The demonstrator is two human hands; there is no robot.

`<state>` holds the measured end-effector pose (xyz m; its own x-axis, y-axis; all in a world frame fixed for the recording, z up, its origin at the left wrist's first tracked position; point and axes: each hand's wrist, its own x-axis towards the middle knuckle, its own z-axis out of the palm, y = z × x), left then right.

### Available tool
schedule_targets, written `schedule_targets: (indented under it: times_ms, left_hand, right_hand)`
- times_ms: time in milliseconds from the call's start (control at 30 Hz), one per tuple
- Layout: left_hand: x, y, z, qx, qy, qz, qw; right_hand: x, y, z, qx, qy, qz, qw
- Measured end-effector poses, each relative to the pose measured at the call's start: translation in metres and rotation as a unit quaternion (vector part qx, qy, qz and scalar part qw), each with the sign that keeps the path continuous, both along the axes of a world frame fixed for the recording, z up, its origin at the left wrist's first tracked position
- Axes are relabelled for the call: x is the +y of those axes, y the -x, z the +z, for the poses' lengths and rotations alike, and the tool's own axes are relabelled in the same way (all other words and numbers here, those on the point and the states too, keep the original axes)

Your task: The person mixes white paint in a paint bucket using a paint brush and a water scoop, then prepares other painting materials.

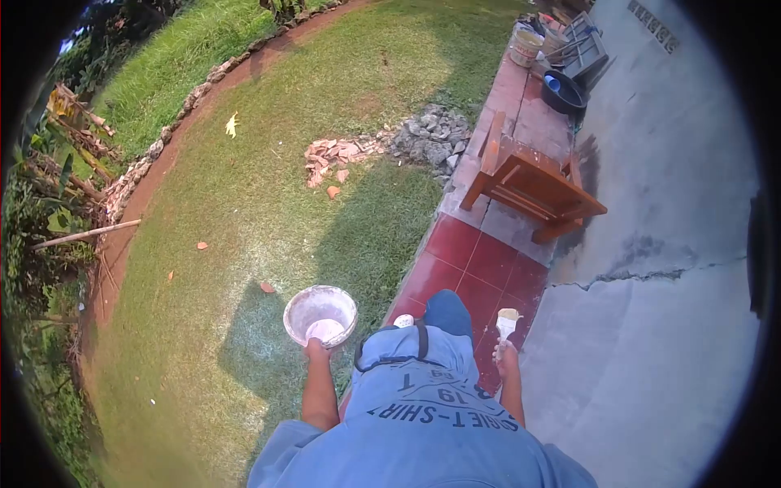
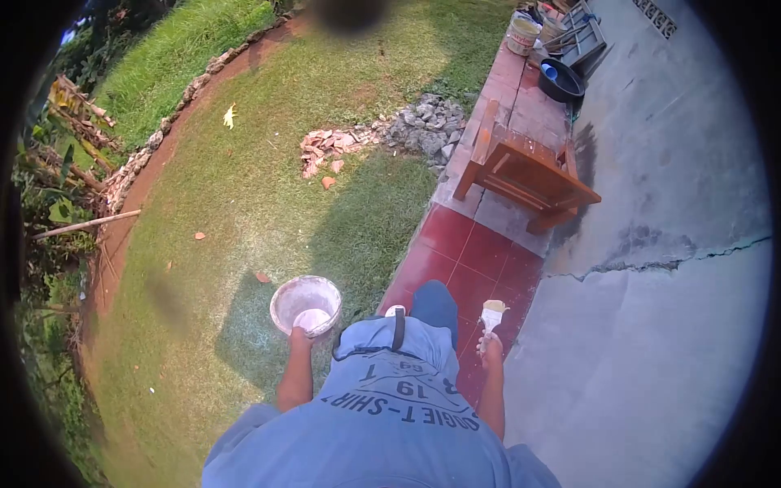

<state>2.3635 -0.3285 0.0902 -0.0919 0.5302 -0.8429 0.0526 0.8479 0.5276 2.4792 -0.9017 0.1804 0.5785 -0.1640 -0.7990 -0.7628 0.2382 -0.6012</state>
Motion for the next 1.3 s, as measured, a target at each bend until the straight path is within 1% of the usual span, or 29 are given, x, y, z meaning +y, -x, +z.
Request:
schedule_targets:
  times_ms: [33,67,100,133,167,233,267,333,367,400,467,500,533,567,600,700,800,833,867,900,933,967,1000,1033,1067,1133,1167,1233,1300]
  left_hand:
    - [0.01,-0.033,-0.01,0.008,-0.04,0.006,0.999]
    - [0.003,-0.076,0.043,-0.015,-0.048,0.032,0.998]
    - [0.013,-0.096,0.012,-0.043,-0.1,0.034,0.994]
    - [0.015,-0.124,0.017,-0.054,-0.097,0.031,0.993]
    - [0.02,-0.14,-0.021,-0.081,-0.173,0.028,0.981]
    - [0.013,-0.188,-0.013,-0.091,-0.172,0.073,0.978]
    - [0.017,-0.21,0.001,-0.09,-0.18,0.106,0.974]
    - [-0.003,-0.247,0.006,-0.056,-0.165,0.163,0.971]
    - [-0.011,-0.269,0.005,-0.043,-0.166,0.176,0.969]
    - [-0.017,-0.288,-0.003,-0.048,-0.155,0.213,0.963]
    - [-0.035,-0.323,-0.002,-0.044,-0.156,0.269,0.949]
    - [-0.041,-0.334,-0.054,0.001,-0.176,0.292,0.94]
    - [-0.045,-0.351,-0.03,-0.015,-0.107,0.301,0.948]
    - [-0.04,-0.367,-0.031,0.06,-0.113,0.297,0.946]
    - [-0.035,-0.384,-0.043,0.018,-0.091,0.344,0.934]
    - [-0.011,-0.425,-0.152,0.092,-0.1,0.298,0.945]
    - [0.033,-0.476,-0.224,0.029,-0.074,0.398,0.914]
    - [0.047,-0.484,-0.257,-0.054,-0.079,0.399,0.912]
    - [0.066,-0.501,-0.259,-0.051,-0.046,0.402,0.913]
    - [0.086,-0.518,-0.276,-0.051,-0.029,0.369,0.928]
    - [0.108,-0.521,-0.341,-0.111,-0.027,0.343,0.932]
    - [0.135,-0.537,-0.377,-0.066,0.013,0.31,0.948]
    - [0.156,-0.552,-0.384,-0.213,0.004,0.249,0.945]
    - [0.179,-0.561,-0.41,-0.217,0.036,0.192,0.956]
    - [0.196,-0.575,-0.419,-0.201,0.065,0.178,0.961]
    - [0.241,-0.626,-0.417,-0.175,0.087,0.149,0.969]
    - [0.263,-0.653,-0.411,-0.165,0.09,0.137,0.973]
    - [0.308,-0.716,-0.4,-0.148,0.088,0.104,0.98]
    - [0.358,-0.794,-0.389,-0.144,0.08,0.066,0.984]
  right_hand:
    - [0.004,-0.026,-0.006,0.014,-0.01,0.006,1.0]
    - [0.004,-0.052,-0.023,0.033,-0.041,-0.012,0.999]
    - [0.012,-0.086,-0.031,0.067,-0.038,-0.009,0.997]
    - [0.011,-0.125,-0.05,0.106,-0.062,-0.009,0.992]
    - [0.001,-0.165,-0.095,0.119,-0.015,0.082,0.989]
    - [0.019,-0.259,-0.122,0.131,0.014,0.194,0.972]
    - [0.033,-0.317,-0.087,0.122,0.032,0.247,0.961]
    - [0.061,-0.414,-0.087,0.115,-0.016,0.274,0.955]
    - [0.069,-0.474,-0.093,0.091,-0.027,0.339,0.936]
    - [0.084,-0.522,-0.096,0.084,-0.094,0.322,0.938]
    - [0.118,-0.621,-0.08,0.023,-0.069,0.477,0.876]
    - [0.144,-0.658,-0.082,0.008,-0.036,0.523,0.851]
    - [0.179,-0.686,-0.081,0.006,-0.011,0.55,0.835]
    - [0.208,-0.708,-0.081,0.007,0.009,0.571,0.821]
    - [0.23,-0.73,-0.088,0.004,0.018,0.591,0.806]
    - [0.268,-0.783,-0.124,-0.01,0.025,0.611,0.791]
    - [0.276,-0.836,-0.18,-0.041,0.008,0.593,0.804]
    - [0.28,-0.849,-0.209,-0.045,-0.006,0.579,0.814]
    - [0.29,-0.855,-0.234,-0.051,-0.021,0.565,0.823]
    - [0.297,-0.871,-0.273,-0.028,-0.094,0.531,0.842]
    - [0.313,-0.882,-0.308,-0.026,-0.027,0.514,0.857]
    - [0.311,-0.903,-0.362,-0.013,-0.038,0.482,0.876]
    - [0.336,-0.892,-0.373,-0.053,0.013,0.402,0.914]
    - [0.329,-0.891,-0.42,-0.047,0.075,0.31,0.947]
    - [0.332,-0.886,-0.431,-0.025,0.095,0.276,0.956]
    - [0.341,-0.878,-0.434,0.03,0.014,0.109,0.993]
    - [0.341,-0.882,-0.439,0.032,0.01,0.086,0.996]
    - [0.31,-0.867,-0.463,0.076,0.077,0.094,0.99]
    - [0.289,-0.86,-0.498,0.116,0.166,0.046,0.978]
